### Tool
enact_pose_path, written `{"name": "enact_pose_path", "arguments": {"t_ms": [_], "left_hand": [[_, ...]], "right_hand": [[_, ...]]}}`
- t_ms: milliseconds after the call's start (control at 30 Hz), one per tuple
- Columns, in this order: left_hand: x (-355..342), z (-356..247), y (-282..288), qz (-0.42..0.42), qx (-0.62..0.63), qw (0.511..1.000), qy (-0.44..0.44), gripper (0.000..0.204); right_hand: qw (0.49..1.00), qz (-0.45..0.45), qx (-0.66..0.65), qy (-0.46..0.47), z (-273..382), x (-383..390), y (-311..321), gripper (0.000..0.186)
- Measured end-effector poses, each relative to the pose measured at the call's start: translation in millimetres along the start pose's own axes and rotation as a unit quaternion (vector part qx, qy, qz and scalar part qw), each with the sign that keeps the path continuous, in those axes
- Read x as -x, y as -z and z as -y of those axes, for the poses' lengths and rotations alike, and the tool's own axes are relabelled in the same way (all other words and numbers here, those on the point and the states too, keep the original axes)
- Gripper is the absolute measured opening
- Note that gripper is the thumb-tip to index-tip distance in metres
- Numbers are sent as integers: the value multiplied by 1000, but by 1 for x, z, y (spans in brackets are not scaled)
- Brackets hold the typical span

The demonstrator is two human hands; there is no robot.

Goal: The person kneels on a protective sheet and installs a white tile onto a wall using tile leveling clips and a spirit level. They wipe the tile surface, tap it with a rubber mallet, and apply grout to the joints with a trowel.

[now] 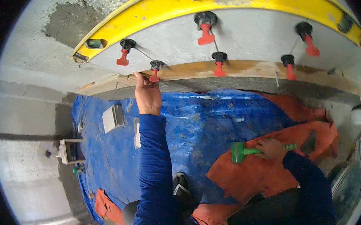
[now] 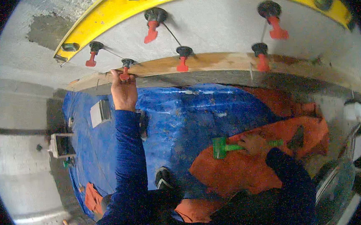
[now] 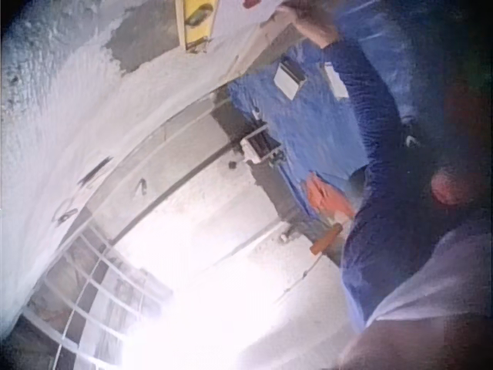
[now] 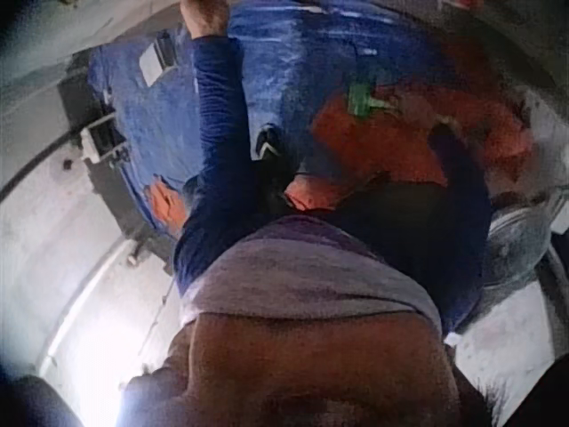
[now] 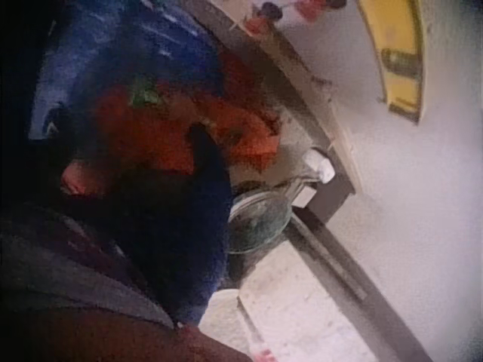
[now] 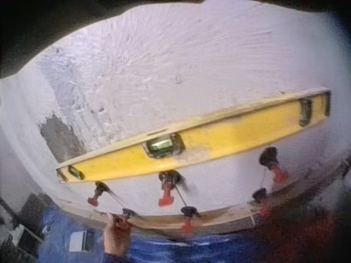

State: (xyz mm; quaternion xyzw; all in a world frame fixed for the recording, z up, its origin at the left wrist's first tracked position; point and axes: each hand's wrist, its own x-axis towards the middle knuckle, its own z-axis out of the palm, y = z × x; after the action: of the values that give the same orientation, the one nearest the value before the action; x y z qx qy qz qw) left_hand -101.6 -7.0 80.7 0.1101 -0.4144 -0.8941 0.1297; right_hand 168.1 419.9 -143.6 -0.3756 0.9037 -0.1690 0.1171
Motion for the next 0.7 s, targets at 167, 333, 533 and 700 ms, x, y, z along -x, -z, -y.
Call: {"name": "enact_pose_path", "arguments": {"t_ms": [167, 333, 533, 700], "left_hand": [[3, 0, 1, 28, 2, 1000, -9, 38], [2, 3, 1, 9, 10, 1000, -8, 35], [6, -1, -6, 15, -6, 1000, -6, 30], [7, 1, -9, -14, 13, 1000, -3, 31]], "right_hand": [[999, 3, -23, -32, -4, 4, -1, 45], [999, -32, -2, -9, -2, -1, 7, 48], [997, -75, 8, 6, -1, -1, 5, 49], [1000, -28, -2, -1, -5, 1, -3, 51]]}}
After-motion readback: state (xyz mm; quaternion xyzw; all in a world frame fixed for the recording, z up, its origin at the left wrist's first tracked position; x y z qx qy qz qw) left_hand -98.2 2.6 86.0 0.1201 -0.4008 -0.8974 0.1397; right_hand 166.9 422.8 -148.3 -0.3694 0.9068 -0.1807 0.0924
